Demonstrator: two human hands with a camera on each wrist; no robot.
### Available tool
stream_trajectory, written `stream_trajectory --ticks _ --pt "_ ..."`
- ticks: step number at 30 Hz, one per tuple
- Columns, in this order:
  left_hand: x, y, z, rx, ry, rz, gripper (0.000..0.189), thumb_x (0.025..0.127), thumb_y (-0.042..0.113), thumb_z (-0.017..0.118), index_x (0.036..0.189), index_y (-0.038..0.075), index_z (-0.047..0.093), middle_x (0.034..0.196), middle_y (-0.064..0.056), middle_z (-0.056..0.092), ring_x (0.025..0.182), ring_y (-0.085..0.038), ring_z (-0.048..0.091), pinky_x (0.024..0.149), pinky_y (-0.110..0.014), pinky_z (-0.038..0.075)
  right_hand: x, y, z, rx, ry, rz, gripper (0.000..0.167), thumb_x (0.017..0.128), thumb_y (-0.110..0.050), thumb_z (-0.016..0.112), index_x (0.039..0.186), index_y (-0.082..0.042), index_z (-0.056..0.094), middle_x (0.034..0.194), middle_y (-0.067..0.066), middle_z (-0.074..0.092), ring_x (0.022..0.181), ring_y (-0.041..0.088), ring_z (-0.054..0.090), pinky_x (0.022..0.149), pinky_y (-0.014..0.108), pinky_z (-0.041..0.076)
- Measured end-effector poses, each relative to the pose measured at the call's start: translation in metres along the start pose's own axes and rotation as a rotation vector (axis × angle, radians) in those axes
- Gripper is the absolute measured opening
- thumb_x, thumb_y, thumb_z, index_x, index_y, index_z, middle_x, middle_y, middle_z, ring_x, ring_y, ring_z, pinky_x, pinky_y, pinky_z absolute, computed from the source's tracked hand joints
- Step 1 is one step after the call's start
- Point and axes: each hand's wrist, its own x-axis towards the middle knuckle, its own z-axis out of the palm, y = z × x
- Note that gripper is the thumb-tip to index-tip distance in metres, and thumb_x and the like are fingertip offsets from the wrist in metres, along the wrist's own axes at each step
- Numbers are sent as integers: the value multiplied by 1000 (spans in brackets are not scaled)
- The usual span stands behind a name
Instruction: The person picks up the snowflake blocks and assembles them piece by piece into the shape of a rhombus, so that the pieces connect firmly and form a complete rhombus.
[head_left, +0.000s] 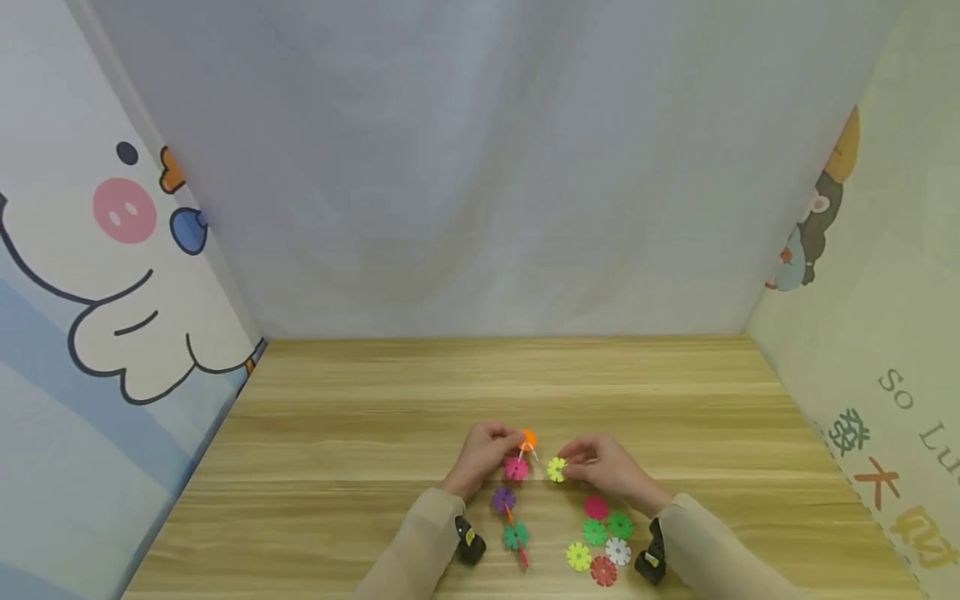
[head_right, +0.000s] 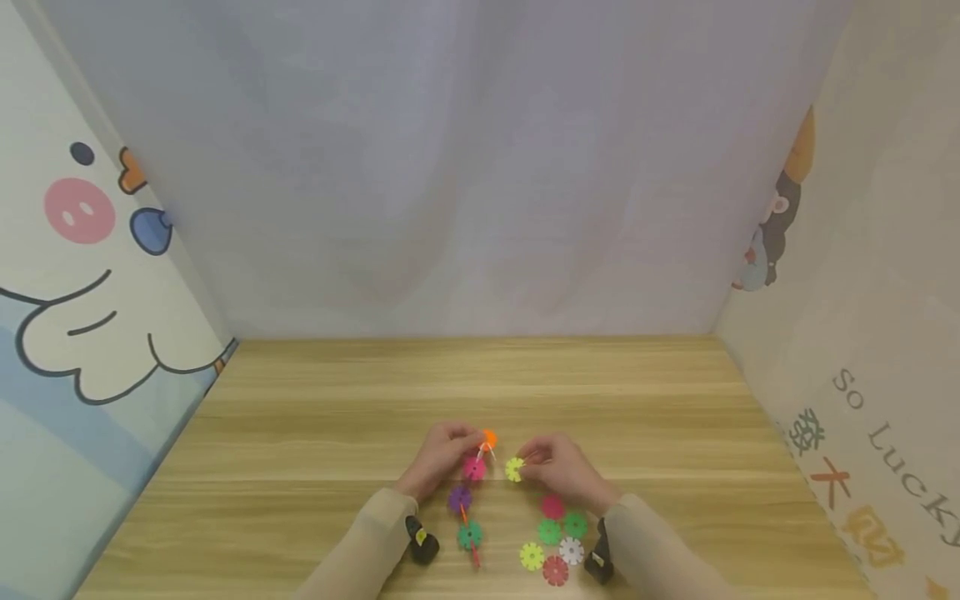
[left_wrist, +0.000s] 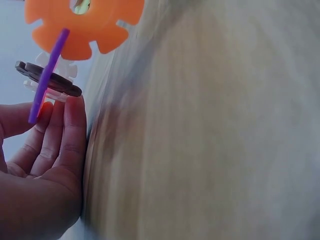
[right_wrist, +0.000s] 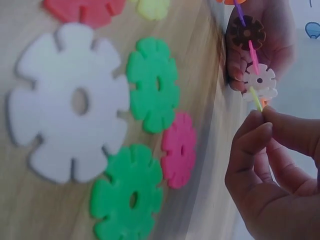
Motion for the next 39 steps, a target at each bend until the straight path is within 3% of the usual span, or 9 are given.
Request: stream_trajectory --ticks 18,39 --pt "0 0 1 -3 1 14 17 87 16 69 86 0 70 79 -3 66 67 -11 57 60 -24 47 5 -4 9 181 -45 59 19 87 5 63 105 9 60 83 12 63 75 24 63 65 38 52" --pt "2 -3 0 -21 -2 12 18 87 17 69 88 -1 70 82 -4 67 72 -13 62 63 -26 50 7 -8 19 272 -48 98 22 86 7 60 105 15 53 86 17 66 73 22 64 66 35 53"
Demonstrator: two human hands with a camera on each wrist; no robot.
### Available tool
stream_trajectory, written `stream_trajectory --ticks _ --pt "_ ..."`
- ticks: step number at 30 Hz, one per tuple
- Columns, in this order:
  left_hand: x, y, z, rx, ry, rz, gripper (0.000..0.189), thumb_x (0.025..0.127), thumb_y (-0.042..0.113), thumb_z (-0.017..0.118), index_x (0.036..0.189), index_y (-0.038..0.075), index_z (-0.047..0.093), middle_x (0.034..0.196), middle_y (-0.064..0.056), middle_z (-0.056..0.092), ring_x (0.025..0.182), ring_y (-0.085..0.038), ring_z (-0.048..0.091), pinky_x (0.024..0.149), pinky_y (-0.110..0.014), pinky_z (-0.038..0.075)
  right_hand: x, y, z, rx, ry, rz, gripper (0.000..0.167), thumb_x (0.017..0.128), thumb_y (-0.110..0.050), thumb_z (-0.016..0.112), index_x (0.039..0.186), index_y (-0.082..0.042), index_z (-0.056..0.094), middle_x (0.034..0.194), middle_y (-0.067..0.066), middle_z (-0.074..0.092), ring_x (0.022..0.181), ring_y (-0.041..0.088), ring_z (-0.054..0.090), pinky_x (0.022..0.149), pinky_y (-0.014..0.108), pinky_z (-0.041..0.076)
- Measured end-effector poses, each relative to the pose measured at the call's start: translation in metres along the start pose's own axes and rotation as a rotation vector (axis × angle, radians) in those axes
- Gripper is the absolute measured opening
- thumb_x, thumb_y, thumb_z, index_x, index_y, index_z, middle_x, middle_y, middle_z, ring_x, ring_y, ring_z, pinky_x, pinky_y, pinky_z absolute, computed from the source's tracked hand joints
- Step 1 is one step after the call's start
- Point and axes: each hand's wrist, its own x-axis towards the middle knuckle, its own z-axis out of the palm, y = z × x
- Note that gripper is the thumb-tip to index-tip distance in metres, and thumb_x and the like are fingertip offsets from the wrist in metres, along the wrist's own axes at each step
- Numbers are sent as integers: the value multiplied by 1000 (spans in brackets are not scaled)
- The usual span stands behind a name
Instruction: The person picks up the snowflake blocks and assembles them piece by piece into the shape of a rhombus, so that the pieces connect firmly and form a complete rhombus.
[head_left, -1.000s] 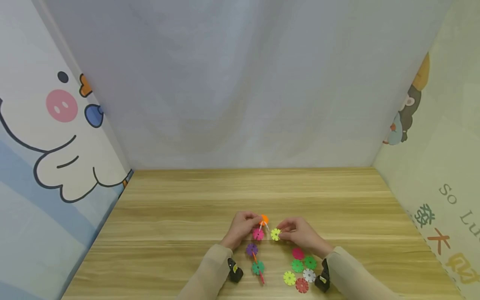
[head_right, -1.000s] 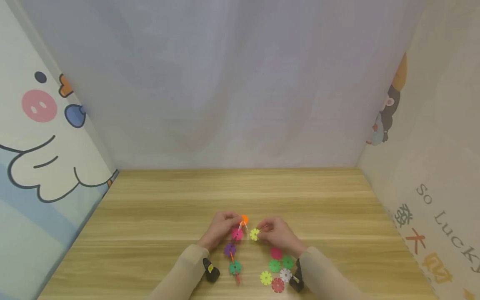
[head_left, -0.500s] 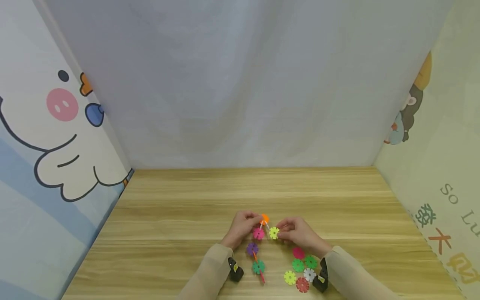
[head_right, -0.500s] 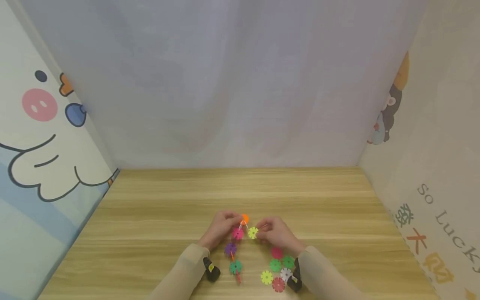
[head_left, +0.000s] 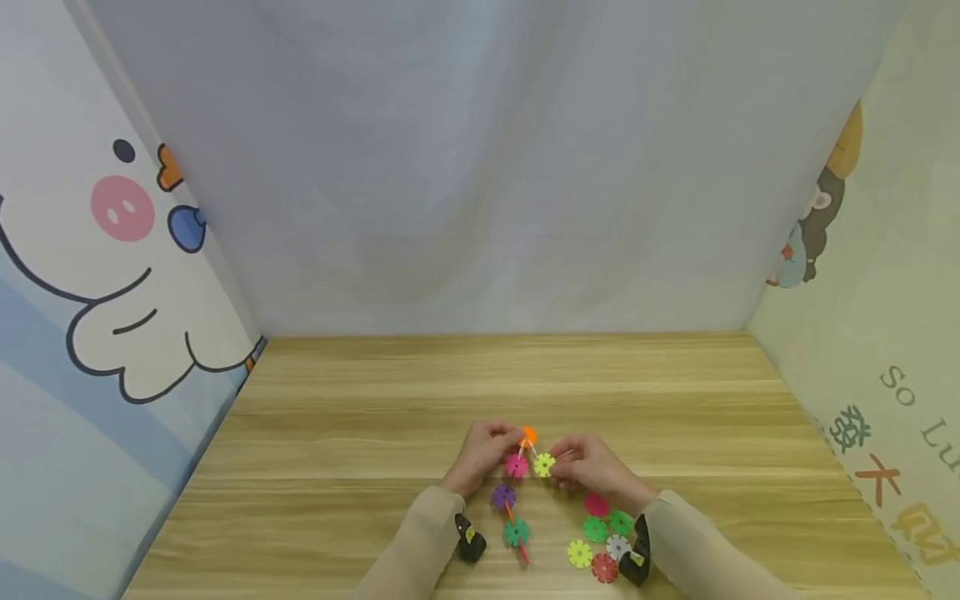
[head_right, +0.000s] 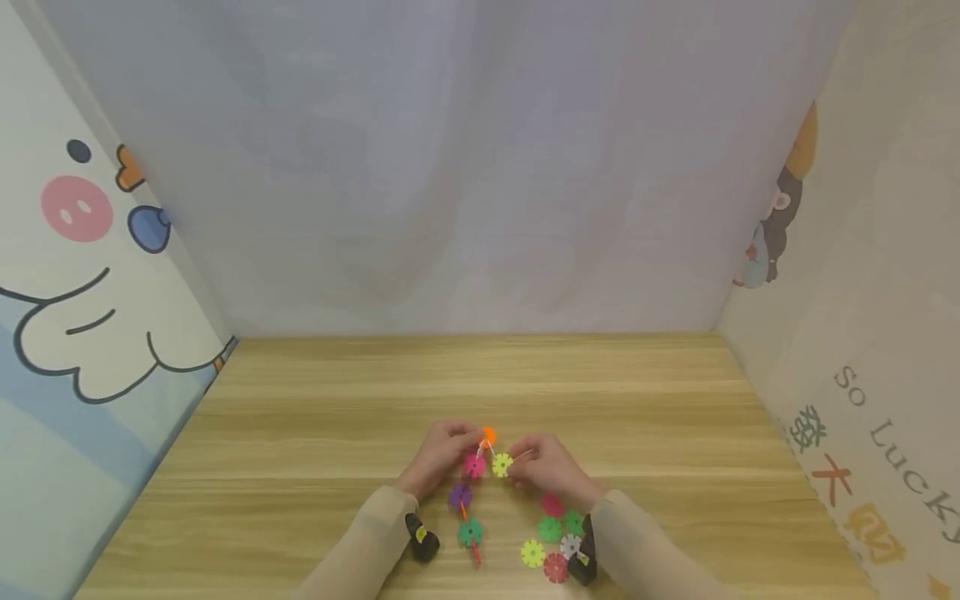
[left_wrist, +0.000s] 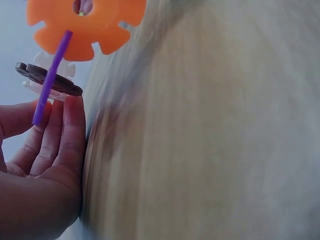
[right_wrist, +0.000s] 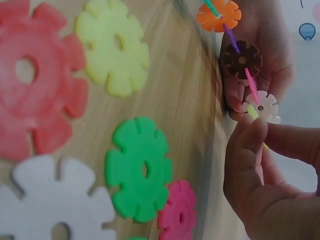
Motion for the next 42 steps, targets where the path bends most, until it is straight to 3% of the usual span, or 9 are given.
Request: stream_trajectory --ticks 16,25,32,42 --pt "-1 2 0 15 3 3 18 86 19 70 87 1 71 83 -3 67 73 -12 60 64 -26 48 1 0 5 102 1 56 23 87 7 58 107 15 50 82 19 67 72 21 65 67 32 53" --pt "-2 2 2 15 16 6 17 86 18 71 86 1 71 84 -3 67 74 -14 61 66 -26 49 1 0 10 111 84 60 17 86 7 60 100 15 55 82 17 64 70 21 65 68 33 54" --pt "-2 0 1 -24 7 4 19 86 18 71 85 -1 69 82 -5 67 72 -14 62 62 -26 50 2 -2 14 165 151 114 13 87 9 59 98 16 57 83 17 62 67 19 64 67 31 54" --pt "-2 1 -1 -30 12 6 17 86 17 70 85 0 70 81 -4 67 72 -13 61 63 -26 49 1 -3 21 206 186 137 12 88 11 57 98 16 55 85 17 59 67 18 63 66 30 54"
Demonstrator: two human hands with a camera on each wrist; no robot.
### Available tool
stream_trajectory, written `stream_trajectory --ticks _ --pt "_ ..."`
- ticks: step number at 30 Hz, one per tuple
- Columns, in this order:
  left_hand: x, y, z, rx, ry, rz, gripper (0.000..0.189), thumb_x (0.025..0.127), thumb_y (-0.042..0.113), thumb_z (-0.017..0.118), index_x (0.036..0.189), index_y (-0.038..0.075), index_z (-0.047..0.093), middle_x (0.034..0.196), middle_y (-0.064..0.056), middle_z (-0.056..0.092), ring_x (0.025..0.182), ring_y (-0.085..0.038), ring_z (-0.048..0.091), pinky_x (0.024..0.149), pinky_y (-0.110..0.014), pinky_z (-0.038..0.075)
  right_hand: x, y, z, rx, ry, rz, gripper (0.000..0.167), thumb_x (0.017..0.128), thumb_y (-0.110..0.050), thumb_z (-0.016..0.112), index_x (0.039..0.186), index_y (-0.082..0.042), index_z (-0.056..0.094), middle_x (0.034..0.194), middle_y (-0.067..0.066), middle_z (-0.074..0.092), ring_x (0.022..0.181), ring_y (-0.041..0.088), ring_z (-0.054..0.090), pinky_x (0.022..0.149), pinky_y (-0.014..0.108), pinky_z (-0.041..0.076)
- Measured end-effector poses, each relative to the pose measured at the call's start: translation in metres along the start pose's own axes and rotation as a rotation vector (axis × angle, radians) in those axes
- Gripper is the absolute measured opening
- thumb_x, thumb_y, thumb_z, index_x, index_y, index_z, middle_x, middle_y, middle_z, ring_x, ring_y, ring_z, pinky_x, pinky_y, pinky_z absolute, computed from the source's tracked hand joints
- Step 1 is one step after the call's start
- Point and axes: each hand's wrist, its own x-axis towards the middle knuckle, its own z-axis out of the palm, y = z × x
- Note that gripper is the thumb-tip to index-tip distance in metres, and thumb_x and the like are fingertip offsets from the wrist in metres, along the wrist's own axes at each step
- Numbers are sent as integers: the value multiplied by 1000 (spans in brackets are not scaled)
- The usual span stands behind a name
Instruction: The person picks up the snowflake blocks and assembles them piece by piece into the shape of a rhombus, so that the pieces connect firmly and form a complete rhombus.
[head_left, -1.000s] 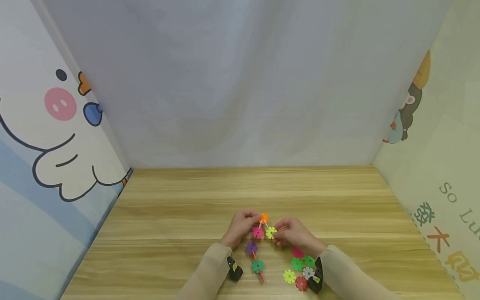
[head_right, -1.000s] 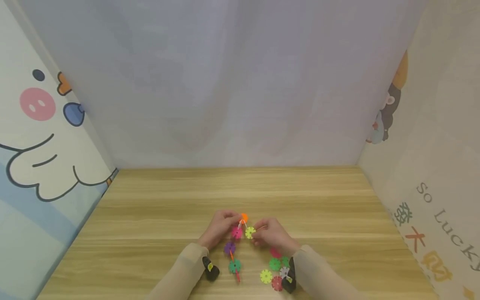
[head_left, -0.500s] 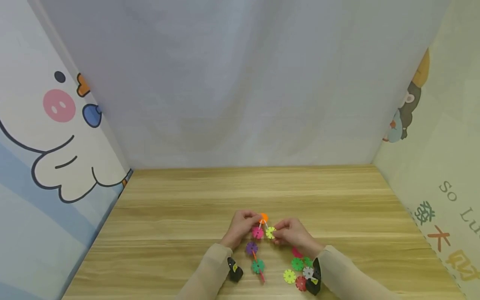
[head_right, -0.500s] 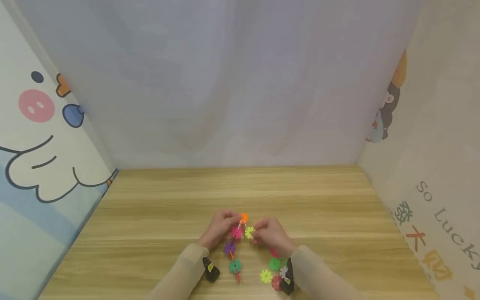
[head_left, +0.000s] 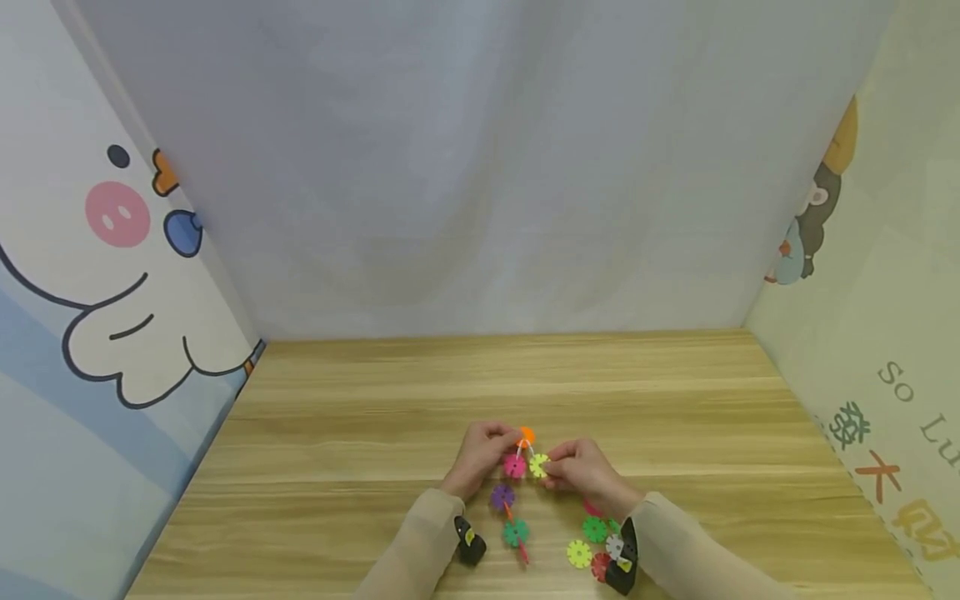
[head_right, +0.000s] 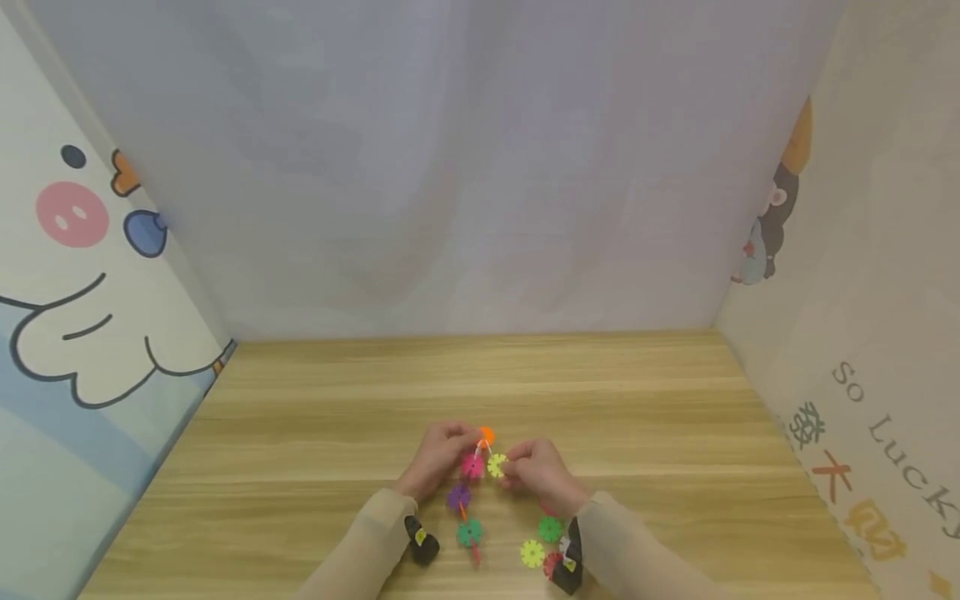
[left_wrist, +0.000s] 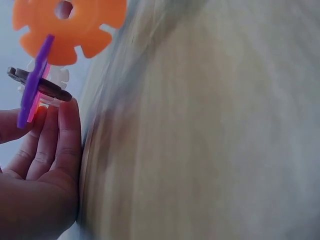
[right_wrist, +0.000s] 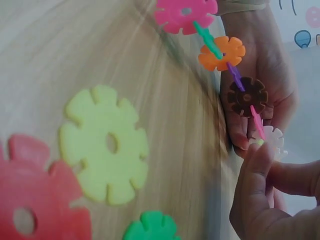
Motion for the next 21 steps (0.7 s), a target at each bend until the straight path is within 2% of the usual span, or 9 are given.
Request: stream_trajectory --ticks 10,15,21 --pt "-1 1 0 46 35 3 21 85 22 72 85 1 72 85 -3 67 80 -15 58 72 -29 47 -1 -1 11 80 75 36 14 87 13 54 100 17 50 86 19 56 64 18 62 63 27 53" --pt "-2 2 1 28 45 -1 20 85 21 72 85 1 72 85 -3 68 80 -15 59 71 -28 48 0 -1 15 110 114 52 15 87 15 54 101 18 51 84 20 57 61 17 61 61 26 53" --pt "-3 3 2 24 60 -11 17 86 18 69 84 2 72 84 -3 67 78 -15 59 68 -27 48 1 -1 16 130 120 64 23 85 14 54 106 21 48 87 20 57 63 18 61 64 28 54"
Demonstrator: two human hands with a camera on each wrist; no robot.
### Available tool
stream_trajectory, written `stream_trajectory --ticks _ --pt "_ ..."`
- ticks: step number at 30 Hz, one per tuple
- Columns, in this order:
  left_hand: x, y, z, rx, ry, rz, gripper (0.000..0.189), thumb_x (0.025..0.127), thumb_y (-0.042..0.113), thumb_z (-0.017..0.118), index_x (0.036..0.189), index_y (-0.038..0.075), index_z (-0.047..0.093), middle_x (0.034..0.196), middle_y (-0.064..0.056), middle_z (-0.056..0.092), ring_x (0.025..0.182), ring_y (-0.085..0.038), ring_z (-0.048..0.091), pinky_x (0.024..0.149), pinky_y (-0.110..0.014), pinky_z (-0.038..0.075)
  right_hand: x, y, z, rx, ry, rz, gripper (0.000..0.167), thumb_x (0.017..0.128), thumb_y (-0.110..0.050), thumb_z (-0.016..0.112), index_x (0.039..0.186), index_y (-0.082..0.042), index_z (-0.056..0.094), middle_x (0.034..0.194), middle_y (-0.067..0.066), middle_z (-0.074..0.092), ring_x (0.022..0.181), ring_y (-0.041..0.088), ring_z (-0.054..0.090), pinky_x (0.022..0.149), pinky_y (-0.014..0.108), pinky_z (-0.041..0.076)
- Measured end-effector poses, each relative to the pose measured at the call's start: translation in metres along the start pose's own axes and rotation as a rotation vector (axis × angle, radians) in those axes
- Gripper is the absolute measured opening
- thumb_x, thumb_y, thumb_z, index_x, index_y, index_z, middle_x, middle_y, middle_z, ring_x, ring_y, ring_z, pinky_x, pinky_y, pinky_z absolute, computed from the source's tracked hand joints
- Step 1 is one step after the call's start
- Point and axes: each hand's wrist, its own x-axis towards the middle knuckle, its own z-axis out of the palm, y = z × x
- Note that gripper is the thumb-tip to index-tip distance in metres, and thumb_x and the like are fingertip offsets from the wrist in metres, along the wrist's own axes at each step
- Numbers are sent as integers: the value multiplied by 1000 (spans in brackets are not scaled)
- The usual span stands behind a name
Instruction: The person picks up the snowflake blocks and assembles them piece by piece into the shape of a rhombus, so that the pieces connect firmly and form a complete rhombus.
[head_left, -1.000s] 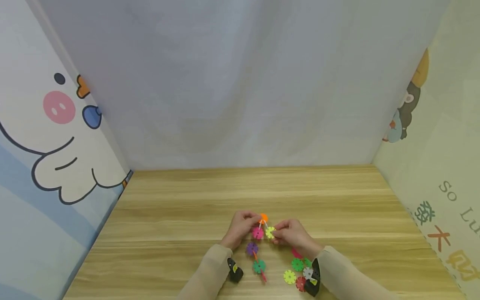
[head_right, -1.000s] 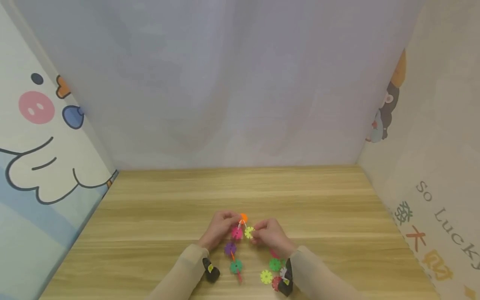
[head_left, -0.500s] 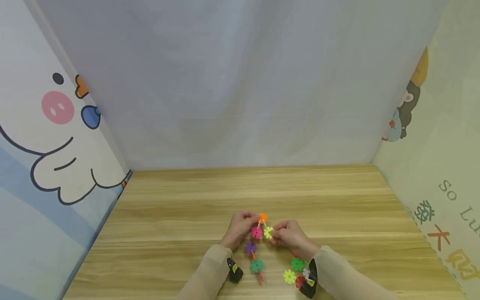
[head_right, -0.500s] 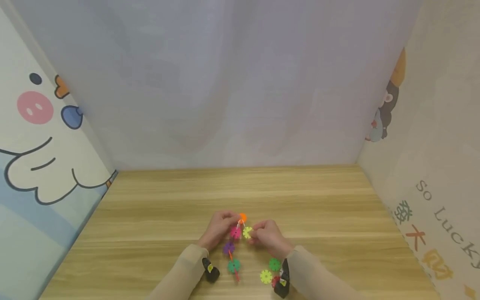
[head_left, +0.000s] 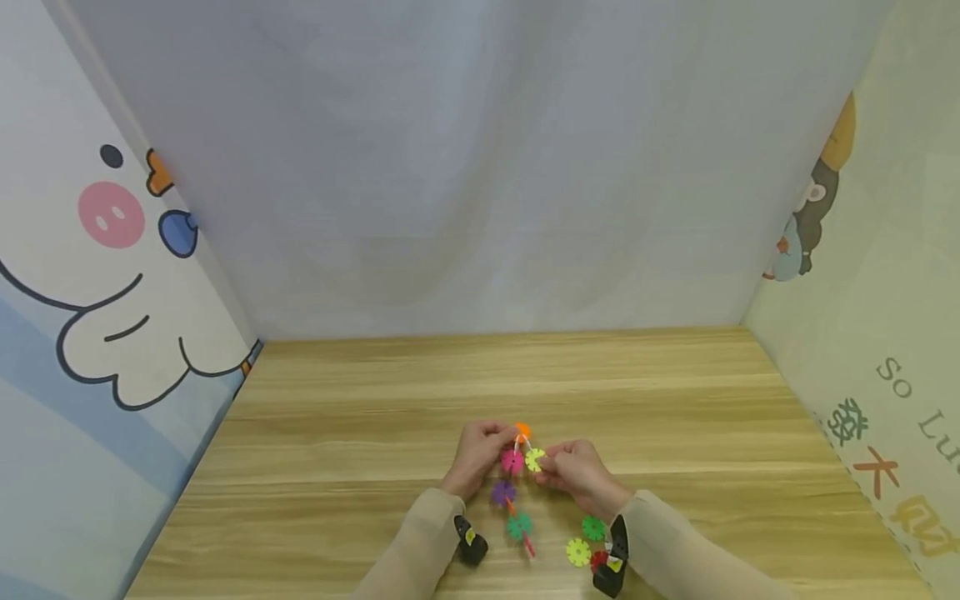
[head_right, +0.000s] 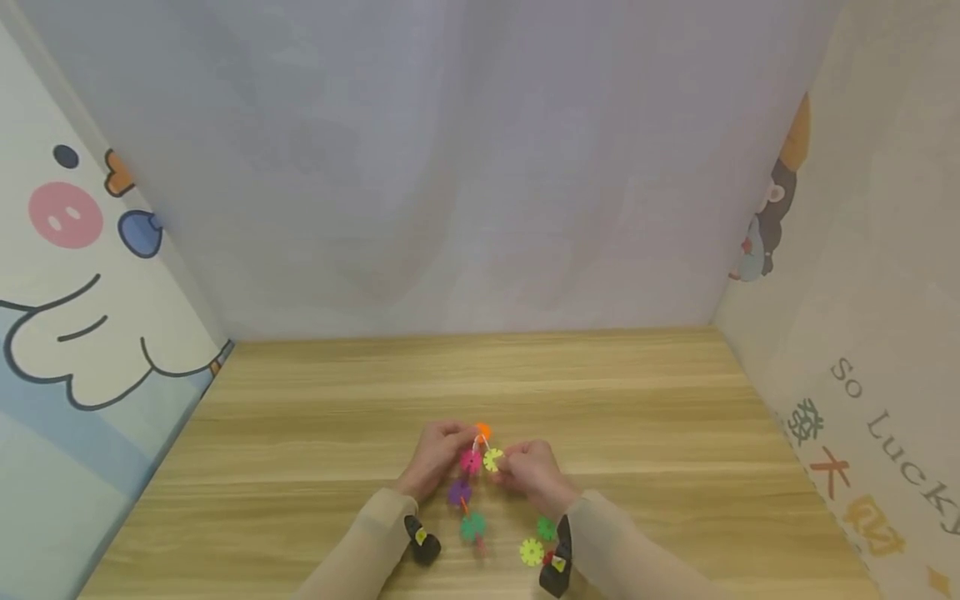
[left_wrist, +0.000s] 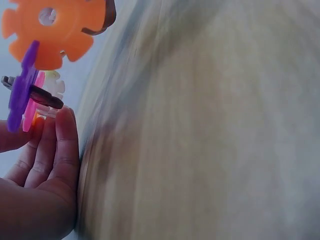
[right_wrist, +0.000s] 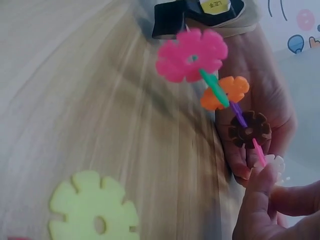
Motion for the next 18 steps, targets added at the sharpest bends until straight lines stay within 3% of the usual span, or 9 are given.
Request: stream_trajectory --ticks 11,18 --pt "1 0 0 79 14 21 16 85 21 70 82 5 73 85 -1 68 81 -15 56 72 -30 45 -2 1 3 10 7 4 23 85 15 54 106 22 47 88 22 56 63 19 61 66 29 54" --pt "0 0 2 67 29 18 15 85 19 70 79 6 73 84 0 67 80 -15 55 71 -30 43 -2 2 5 36 37 13 26 85 16 54 108 23 44 89 21 54 63 18 61 66 29 54"
